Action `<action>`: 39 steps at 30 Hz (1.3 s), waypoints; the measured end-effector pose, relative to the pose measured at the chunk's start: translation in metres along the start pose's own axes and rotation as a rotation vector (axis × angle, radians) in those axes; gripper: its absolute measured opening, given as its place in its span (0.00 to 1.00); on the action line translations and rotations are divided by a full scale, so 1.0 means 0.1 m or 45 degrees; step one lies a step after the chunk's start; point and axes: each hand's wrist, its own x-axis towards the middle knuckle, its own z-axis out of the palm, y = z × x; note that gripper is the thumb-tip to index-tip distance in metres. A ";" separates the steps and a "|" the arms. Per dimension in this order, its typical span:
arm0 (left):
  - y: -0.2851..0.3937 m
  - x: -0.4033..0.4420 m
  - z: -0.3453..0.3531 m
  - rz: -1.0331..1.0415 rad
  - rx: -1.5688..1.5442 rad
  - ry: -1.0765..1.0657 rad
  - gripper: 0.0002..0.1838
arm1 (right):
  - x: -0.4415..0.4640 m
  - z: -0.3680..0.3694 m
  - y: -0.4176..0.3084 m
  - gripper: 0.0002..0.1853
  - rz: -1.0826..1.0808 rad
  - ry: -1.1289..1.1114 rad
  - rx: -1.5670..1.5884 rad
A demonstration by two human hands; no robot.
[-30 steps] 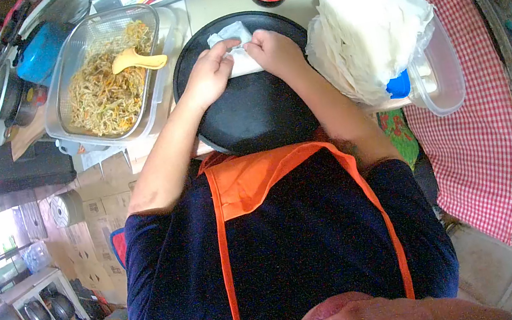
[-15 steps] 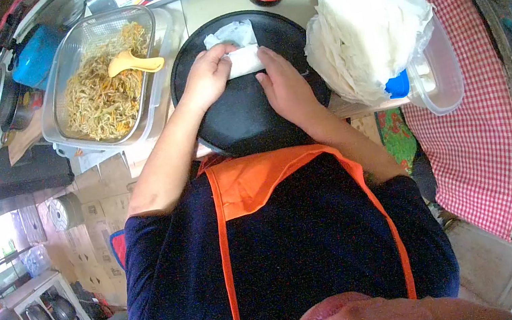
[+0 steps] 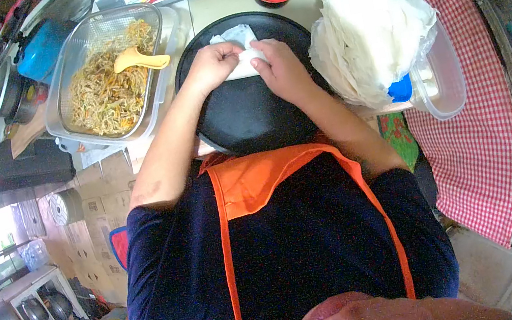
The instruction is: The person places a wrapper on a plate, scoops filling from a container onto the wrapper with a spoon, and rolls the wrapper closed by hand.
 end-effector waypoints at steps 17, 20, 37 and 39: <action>0.21 -0.59 -0.05 0.470 0.264 0.537 0.11 | -0.02 0.02 -0.07 0.10 -0.164 -0.259 -0.223; 0.10 -0.62 0.01 0.448 0.352 0.483 0.13 | -0.03 0.04 -0.06 0.10 -0.187 -0.238 -0.187; 0.14 -0.57 -0.04 0.506 0.635 0.182 0.20 | 0.12 0.03 0.11 0.10 -0.248 -0.469 -0.034; 0.13 -0.55 -0.03 0.515 0.690 0.194 0.19 | 0.17 0.05 0.15 0.10 -0.287 -0.525 -0.038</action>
